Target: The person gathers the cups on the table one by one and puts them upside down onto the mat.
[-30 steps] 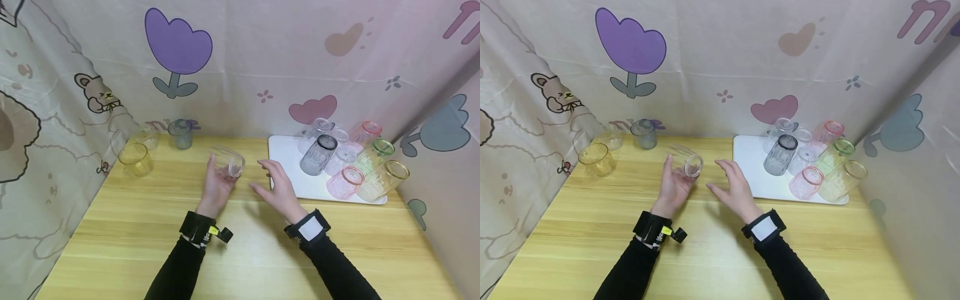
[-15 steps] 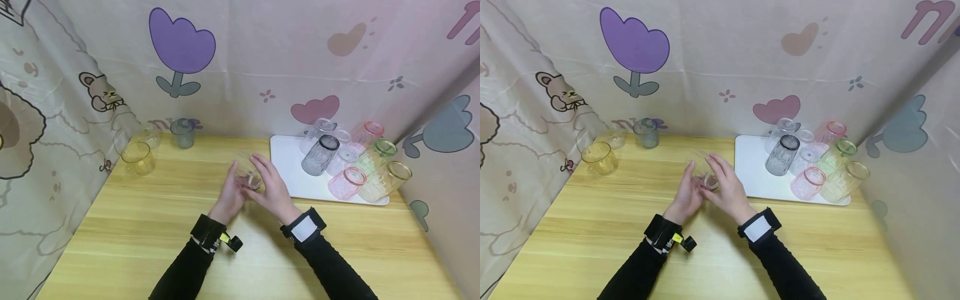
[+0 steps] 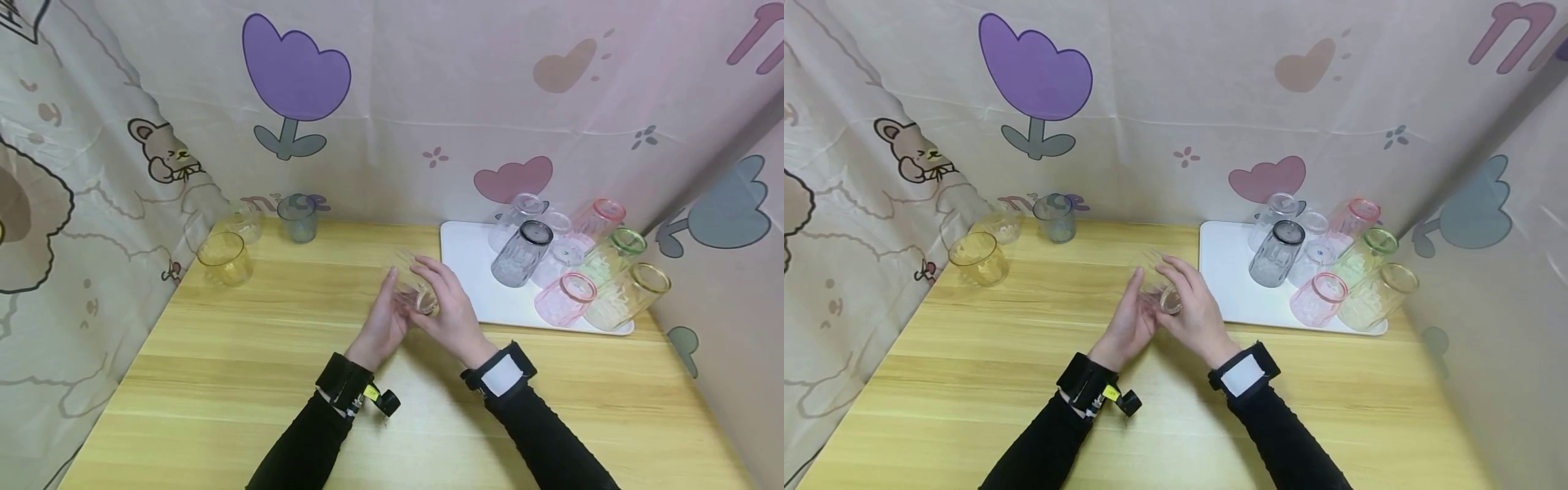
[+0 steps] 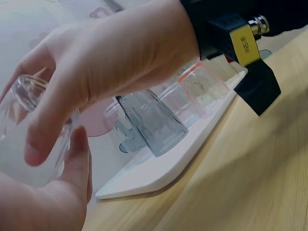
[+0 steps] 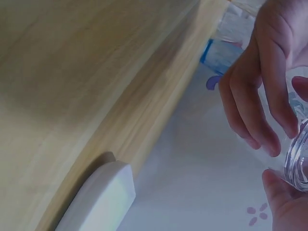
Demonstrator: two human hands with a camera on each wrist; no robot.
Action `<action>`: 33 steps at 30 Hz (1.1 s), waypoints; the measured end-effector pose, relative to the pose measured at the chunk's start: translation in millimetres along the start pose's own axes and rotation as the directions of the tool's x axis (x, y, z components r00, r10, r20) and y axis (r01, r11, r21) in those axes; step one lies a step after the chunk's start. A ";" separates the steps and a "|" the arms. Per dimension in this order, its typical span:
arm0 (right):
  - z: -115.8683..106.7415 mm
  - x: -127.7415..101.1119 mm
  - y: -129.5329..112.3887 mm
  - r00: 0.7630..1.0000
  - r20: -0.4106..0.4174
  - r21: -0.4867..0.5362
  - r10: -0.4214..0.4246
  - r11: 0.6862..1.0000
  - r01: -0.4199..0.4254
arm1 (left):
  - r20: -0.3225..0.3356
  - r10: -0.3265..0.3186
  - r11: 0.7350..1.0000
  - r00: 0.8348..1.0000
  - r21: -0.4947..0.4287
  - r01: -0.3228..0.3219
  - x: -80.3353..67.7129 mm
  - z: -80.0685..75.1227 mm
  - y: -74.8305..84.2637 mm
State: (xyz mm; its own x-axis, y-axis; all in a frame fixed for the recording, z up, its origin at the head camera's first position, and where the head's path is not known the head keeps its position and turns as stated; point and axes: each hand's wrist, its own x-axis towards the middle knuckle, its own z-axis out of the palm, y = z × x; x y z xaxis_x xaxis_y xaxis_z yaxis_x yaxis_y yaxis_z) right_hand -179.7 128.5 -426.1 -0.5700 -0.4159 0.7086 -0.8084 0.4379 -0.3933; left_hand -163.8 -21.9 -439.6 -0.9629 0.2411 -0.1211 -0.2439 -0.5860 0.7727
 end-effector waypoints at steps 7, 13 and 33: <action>-12.0 2.6 1.4 0.998 -0.051 0.035 0.037 0.999 -0.035 | 0.056 -0.013 0.998 0.998 0.060 0.010 1.0 -1.2 -1.1; -27.6 6.0 3.1 0.985 -0.126 0.011 0.117 0.993 -0.116 | 0.047 0.014 0.977 0.999 0.212 -0.024 5.0 -0.5 -2.2; -100.8 -6.8 32.6 0.904 -0.289 -0.094 0.315 0.931 -0.354 | 0.413 0.065 -0.163 0.909 0.903 -0.398 35.5 22.2 -18.5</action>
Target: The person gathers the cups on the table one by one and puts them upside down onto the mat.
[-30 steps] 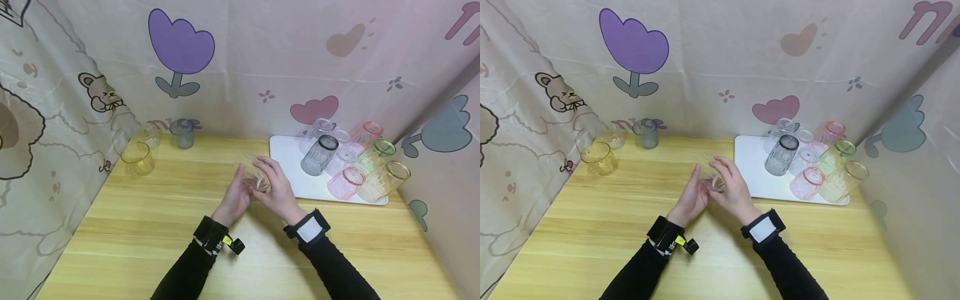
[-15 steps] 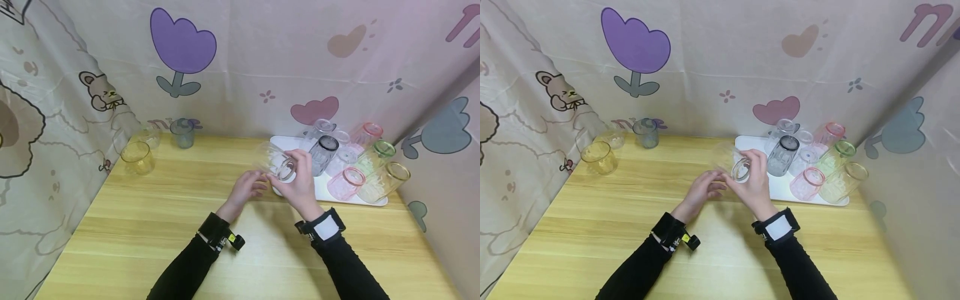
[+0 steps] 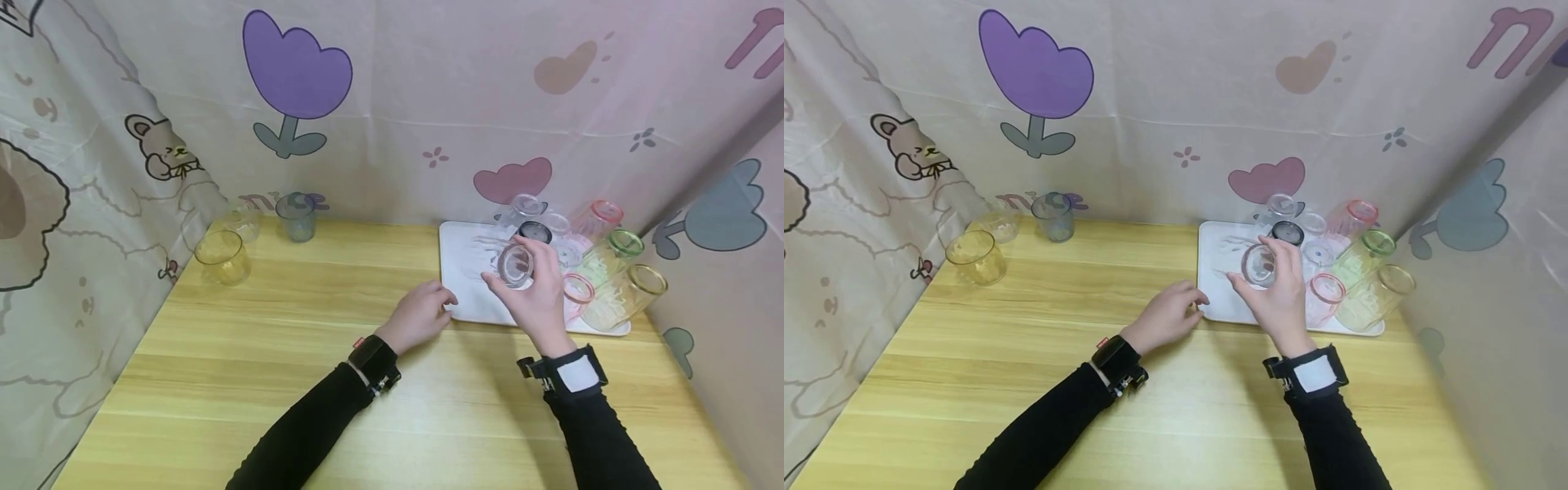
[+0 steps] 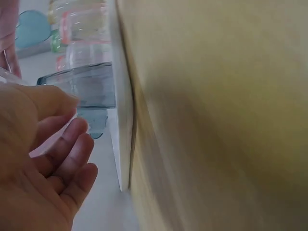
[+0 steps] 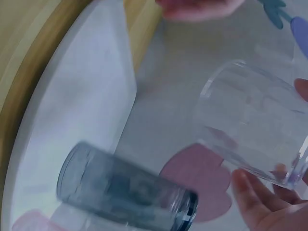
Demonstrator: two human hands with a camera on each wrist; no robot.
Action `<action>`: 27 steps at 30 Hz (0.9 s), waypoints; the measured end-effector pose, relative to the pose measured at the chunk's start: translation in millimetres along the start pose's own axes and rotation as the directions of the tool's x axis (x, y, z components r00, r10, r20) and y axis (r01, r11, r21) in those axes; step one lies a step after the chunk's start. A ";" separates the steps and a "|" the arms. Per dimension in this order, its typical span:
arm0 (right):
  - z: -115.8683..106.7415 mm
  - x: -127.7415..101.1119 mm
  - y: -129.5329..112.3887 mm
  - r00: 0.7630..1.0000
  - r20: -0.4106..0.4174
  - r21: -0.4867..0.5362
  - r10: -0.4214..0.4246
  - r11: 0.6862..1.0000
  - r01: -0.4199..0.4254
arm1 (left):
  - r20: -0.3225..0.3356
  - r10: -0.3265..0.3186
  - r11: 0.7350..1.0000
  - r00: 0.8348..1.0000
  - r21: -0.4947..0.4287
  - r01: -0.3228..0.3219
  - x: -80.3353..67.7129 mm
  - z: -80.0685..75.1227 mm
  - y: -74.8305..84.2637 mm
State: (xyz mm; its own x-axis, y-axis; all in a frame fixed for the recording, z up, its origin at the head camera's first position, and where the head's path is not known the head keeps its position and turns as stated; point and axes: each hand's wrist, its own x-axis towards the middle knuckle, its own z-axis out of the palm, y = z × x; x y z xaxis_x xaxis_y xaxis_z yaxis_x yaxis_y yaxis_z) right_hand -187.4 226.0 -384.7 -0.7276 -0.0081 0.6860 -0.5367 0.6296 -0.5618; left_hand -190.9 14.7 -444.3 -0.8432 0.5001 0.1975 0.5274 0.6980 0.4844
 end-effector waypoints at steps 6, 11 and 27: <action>-13.9 -7.0 18.5 0.988 0.056 -0.102 0.147 0.985 -0.141 | 0.077 0.088 0.980 0.993 0.173 -0.100 7.7 6.7 4.1; -22.2 -12.4 30.1 0.973 0.114 -0.163 0.202 0.970 -0.182 | 0.094 0.114 0.966 0.989 0.221 -0.133 9.2 11.0 4.9; -29.4 -23.5 52.2 0.927 0.233 -0.298 0.295 0.929 -0.221 | 0.099 0.102 0.948 0.990 0.292 -0.127 16.5 16.3 6.7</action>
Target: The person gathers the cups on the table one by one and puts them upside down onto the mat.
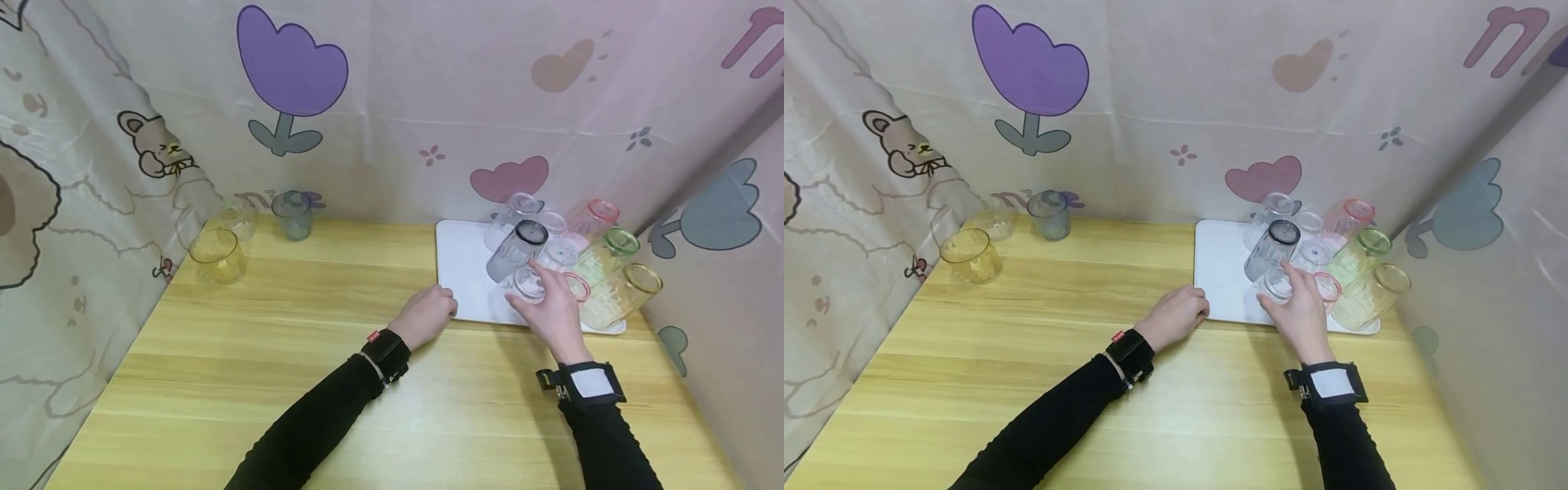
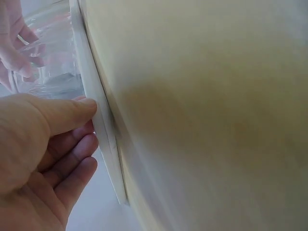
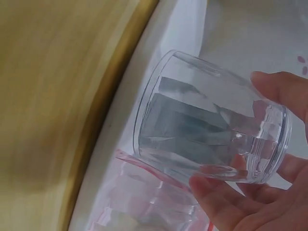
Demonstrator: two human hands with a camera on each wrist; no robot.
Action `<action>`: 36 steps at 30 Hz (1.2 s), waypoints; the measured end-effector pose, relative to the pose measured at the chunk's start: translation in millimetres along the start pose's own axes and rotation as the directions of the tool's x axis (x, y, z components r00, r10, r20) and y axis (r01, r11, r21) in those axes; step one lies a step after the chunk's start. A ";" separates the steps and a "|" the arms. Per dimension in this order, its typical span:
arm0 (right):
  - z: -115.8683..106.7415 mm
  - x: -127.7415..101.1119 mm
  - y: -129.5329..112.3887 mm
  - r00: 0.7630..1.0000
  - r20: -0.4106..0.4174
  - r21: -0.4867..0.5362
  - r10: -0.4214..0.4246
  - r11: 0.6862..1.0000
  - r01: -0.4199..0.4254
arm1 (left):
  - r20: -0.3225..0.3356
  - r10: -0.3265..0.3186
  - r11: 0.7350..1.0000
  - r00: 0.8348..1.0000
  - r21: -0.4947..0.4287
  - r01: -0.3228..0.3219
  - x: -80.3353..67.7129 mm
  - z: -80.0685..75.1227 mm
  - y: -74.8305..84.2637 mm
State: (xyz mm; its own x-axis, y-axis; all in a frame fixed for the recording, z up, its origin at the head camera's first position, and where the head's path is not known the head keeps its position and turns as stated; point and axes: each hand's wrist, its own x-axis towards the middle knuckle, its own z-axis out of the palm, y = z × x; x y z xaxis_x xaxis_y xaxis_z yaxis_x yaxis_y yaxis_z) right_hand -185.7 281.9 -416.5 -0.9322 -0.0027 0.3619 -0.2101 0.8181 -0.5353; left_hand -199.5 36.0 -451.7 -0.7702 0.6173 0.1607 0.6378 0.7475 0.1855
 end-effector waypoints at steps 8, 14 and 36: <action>4.5 -0.2 4.2 0.999 0.033 -0.023 0.027 0.999 -0.026 | 0.000 -0.018 1.000 1.000 -0.005 0.018 0.7 1.7 -0.3; 6.4 0.2 5.1 0.999 0.039 -0.035 0.021 0.999 -0.020 | 0.011 -0.019 1.000 1.000 -0.011 0.019 0.6 1.5 -0.5; 5.5 -2.0 -5.6 0.991 -0.120 -0.038 -0.065 0.997 0.061 | -0.057 -0.063 0.993 0.996 -0.106 0.057 -9.1 -2.7 -1.5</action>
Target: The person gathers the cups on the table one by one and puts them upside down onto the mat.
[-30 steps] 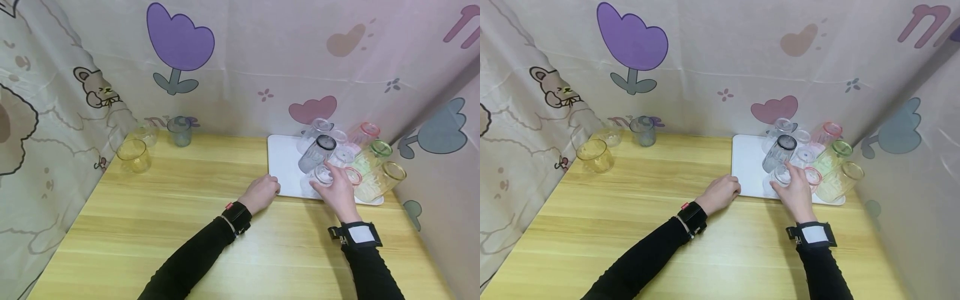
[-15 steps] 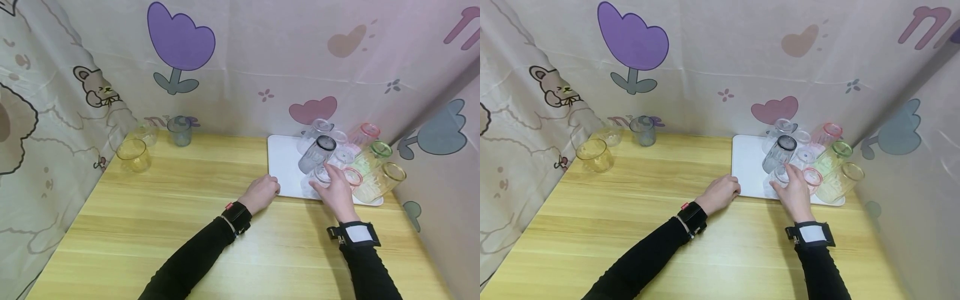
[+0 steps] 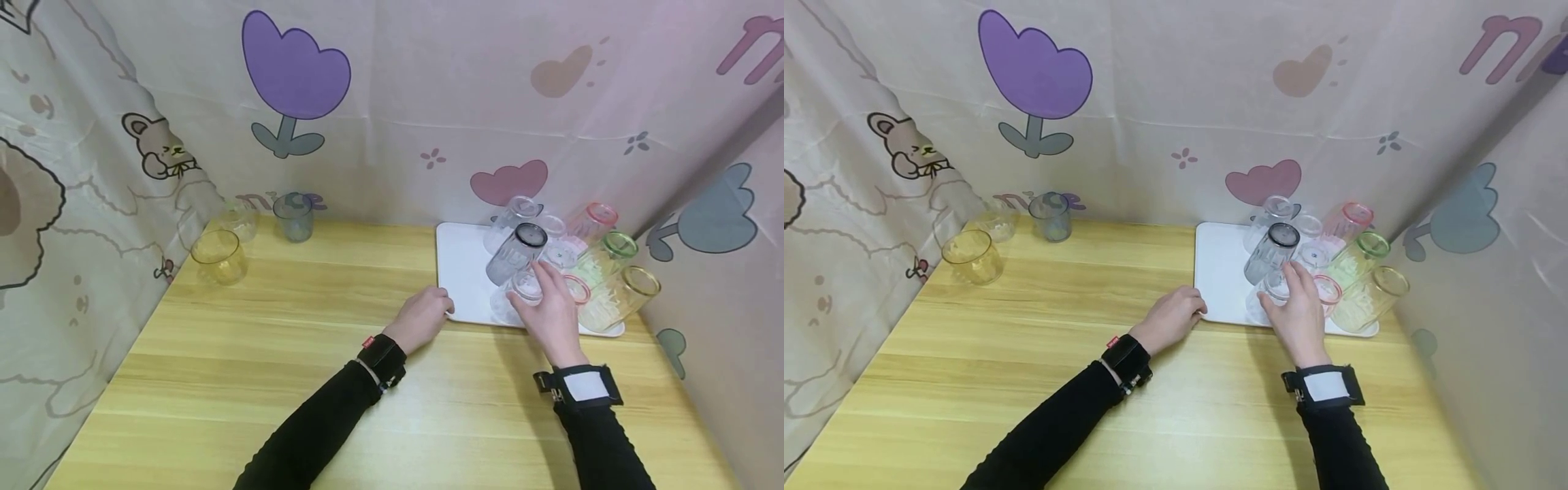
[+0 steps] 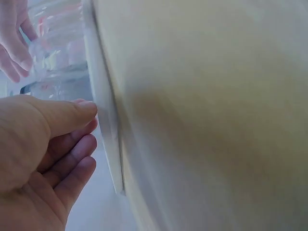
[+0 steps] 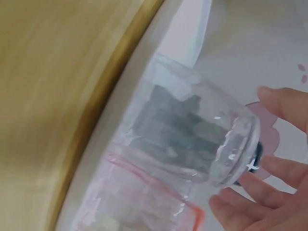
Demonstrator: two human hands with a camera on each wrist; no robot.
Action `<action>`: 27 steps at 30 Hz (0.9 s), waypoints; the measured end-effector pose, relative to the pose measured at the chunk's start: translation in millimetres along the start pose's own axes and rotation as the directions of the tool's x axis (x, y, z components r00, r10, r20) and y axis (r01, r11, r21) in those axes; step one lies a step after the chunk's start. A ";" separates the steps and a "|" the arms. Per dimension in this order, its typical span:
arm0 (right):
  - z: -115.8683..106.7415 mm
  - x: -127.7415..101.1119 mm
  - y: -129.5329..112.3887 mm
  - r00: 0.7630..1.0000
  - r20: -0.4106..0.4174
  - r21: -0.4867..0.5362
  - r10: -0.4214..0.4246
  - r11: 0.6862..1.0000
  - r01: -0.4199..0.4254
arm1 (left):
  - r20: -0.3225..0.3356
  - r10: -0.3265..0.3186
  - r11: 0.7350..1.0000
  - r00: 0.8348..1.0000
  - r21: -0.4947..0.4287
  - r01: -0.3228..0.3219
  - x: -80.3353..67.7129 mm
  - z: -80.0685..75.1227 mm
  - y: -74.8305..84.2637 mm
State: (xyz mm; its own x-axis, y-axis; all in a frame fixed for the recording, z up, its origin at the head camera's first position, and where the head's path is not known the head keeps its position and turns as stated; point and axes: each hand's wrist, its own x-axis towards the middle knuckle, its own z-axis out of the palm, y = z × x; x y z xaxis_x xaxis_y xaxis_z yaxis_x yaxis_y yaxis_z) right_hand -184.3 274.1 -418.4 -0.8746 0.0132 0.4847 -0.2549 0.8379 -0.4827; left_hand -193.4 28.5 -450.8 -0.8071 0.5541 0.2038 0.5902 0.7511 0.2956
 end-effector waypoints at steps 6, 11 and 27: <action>6.1 1.3 -15.0 0.979 -0.146 0.062 -0.142 0.986 0.152 | -0.057 -0.090 0.987 0.994 -0.136 0.081 -7.0 -9.0 -9.4; 14.3 -0.4 -32.7 0.964 -0.145 0.093 -0.225 0.966 0.239 | -0.100 -0.192 0.951 0.976 -0.263 0.160 -17.2 -20.5 -20.8; 55.7 -12.9 -55.4 0.920 0.309 0.131 -0.241 0.969 0.210 | -0.278 -0.517 0.791 0.809 -0.516 0.328 -70.1 -55.8 -73.0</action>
State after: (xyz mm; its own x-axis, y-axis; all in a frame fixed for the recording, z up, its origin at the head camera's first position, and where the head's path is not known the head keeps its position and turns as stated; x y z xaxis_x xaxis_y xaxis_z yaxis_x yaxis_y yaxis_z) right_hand -181.9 197.1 -438.6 -0.8706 -0.3583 0.3372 -0.4846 0.7430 -0.4616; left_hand -180.5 -85.1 -434.6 -0.9615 -0.0400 0.2718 0.1967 0.5906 0.7826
